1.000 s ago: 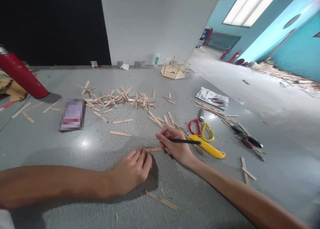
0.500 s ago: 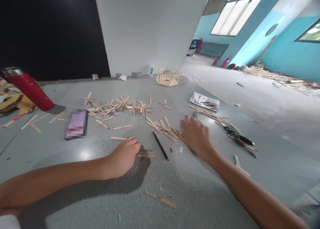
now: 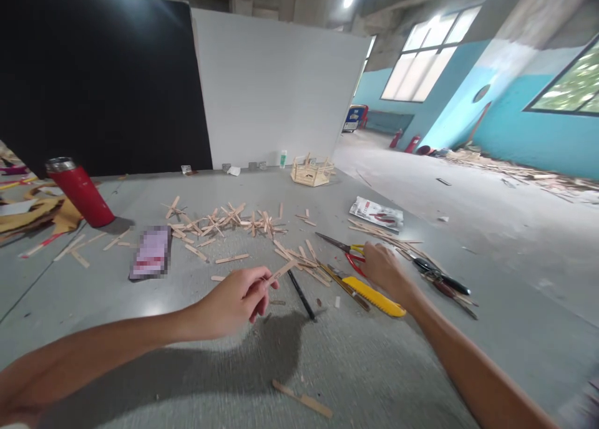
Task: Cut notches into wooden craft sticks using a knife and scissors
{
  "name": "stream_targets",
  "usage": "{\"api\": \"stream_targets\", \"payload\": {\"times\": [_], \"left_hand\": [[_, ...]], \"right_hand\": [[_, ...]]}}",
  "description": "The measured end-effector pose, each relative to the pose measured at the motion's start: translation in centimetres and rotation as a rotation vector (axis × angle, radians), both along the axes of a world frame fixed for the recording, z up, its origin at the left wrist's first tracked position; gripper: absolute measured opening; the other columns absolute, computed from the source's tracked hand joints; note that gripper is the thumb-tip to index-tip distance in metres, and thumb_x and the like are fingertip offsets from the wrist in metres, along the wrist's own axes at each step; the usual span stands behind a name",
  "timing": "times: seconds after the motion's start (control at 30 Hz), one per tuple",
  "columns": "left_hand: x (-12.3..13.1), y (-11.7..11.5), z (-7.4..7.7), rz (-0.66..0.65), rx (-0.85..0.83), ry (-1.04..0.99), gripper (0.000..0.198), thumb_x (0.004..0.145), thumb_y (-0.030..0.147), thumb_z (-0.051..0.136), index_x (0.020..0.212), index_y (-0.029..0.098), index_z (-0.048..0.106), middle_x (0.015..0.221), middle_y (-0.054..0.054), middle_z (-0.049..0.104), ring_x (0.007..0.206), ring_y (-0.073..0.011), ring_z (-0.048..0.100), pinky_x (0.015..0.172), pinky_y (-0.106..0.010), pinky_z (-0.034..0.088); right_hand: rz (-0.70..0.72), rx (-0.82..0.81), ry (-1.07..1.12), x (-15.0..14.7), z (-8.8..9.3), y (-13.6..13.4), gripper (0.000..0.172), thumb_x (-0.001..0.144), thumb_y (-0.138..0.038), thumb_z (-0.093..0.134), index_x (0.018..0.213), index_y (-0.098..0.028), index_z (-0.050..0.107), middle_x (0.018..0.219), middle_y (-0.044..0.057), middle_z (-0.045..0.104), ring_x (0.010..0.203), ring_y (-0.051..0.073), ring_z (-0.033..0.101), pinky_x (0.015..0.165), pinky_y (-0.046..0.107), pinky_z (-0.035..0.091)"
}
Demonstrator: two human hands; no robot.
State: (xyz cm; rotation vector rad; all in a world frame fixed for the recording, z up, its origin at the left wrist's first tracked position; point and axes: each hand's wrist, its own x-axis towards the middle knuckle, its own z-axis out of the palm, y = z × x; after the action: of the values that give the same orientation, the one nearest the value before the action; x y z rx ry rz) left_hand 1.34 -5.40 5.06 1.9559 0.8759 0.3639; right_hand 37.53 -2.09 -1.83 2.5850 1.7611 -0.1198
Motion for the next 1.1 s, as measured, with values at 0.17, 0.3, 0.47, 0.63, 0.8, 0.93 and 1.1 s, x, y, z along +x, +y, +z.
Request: {"api": "stream_targets", "payload": {"times": [0.17, 0.3, 0.47, 0.63, 0.8, 0.93, 1.1], "left_hand": [[-0.5, -0.3, 1.4, 0.043, -0.103, -0.094, 0.025, 0.104, 0.03, 0.032, 0.099, 0.017, 0.053, 0.063, 0.006, 0.045, 0.052, -0.0117, 0.044, 0.052, -0.022, 0.043], [-0.9, -0.6, 2.0, 0.056, -0.149, -0.168, 0.026, 0.106, 0.036, 0.035, 0.098, 0.018, 0.053, 0.059, 0.008, 0.042, 0.05, -0.0107, 0.04, 0.052, -0.022, 0.038], [-1.2, -1.3, 2.6, 0.067, -0.118, -0.186, 0.031, 0.107, 0.043, 0.037, 0.098, 0.018, 0.053, 0.059, 0.009, 0.042, 0.051, -0.0108, 0.038, 0.053, -0.023, 0.035], [-1.7, -1.6, 3.2, 0.078, -0.013, -0.183, 0.036, 0.108, 0.045, 0.037, 0.096, 0.017, 0.057, 0.059, 0.008, 0.04, 0.052, -0.0107, 0.035, 0.053, -0.024, 0.031], [-2.3, -1.5, 4.5, 0.138, 0.169, -0.151, 0.041, 0.109, 0.048, 0.038, 0.093, 0.018, 0.061, 0.059, 0.008, 0.036, 0.051, -0.0102, 0.031, 0.05, -0.024, 0.027], [-2.3, -2.1, 6.7, 0.237, 0.269, -0.187, 0.037, 0.11, 0.04, 0.035, 0.088, 0.019, 0.055, 0.056, 0.009, 0.039, 0.05, -0.0097, 0.035, 0.051, -0.023, 0.03], [-1.7, -2.9, 8.0, 0.268, 0.302, -0.197, 0.037, 0.11, 0.042, 0.035, 0.091, 0.019, 0.057, 0.055, 0.009, 0.035, 0.047, -0.0094, 0.032, 0.047, -0.022, 0.027]], "right_hand": [[0.035, 0.134, 0.122, -1.2, -0.1, 0.3, 0.028, 0.1, -0.035, 0.066, 0.122, -0.017, 0.065, 0.119, 0.008, 0.068, 0.099, 0.023, 0.07, 0.084, 0.041, 0.06], [0.085, 0.309, 0.255, -2.6, 0.5, 0.3, 0.027, 0.093, -0.041, 0.069, 0.1, -0.016, 0.061, 0.088, 0.006, 0.068, 0.078, 0.022, 0.064, 0.069, 0.033, 0.051], [0.211, 0.444, 0.492, -5.1, 1.2, -1.0, 0.037, 0.087, -0.059, 0.06, 0.088, -0.023, 0.049, 0.075, 0.001, 0.06, 0.068, 0.021, 0.053, 0.064, 0.032, 0.041], [0.414, 0.386, 0.806, -7.7, 1.8, -3.4, 0.053, 0.086, -0.075, 0.054, 0.09, -0.022, 0.056, 0.076, 0.002, 0.06, 0.07, 0.021, 0.056, 0.064, 0.032, 0.045], [0.552, 0.254, 1.086, -11.1, 2.6, -6.9, 0.063, 0.099, -0.074, 0.031, 0.109, -0.019, 0.063, 0.087, 0.007, 0.066, 0.074, 0.022, 0.062, 0.068, 0.035, 0.052], [0.619, 0.118, 1.366, -13.7, 3.8, -9.7, 0.061, 0.1, -0.072, 0.036, 0.119, -0.02, 0.063, 0.095, 0.008, 0.065, 0.084, 0.023, 0.061, 0.077, 0.039, 0.053], [0.689, 0.253, 1.394, -16.0, 4.6, -11.8, 0.065, 0.095, -0.076, 0.043, 0.127, -0.022, 0.061, 0.1, 0.009, 0.064, 0.088, 0.023, 0.06, 0.079, 0.039, 0.053]]}}
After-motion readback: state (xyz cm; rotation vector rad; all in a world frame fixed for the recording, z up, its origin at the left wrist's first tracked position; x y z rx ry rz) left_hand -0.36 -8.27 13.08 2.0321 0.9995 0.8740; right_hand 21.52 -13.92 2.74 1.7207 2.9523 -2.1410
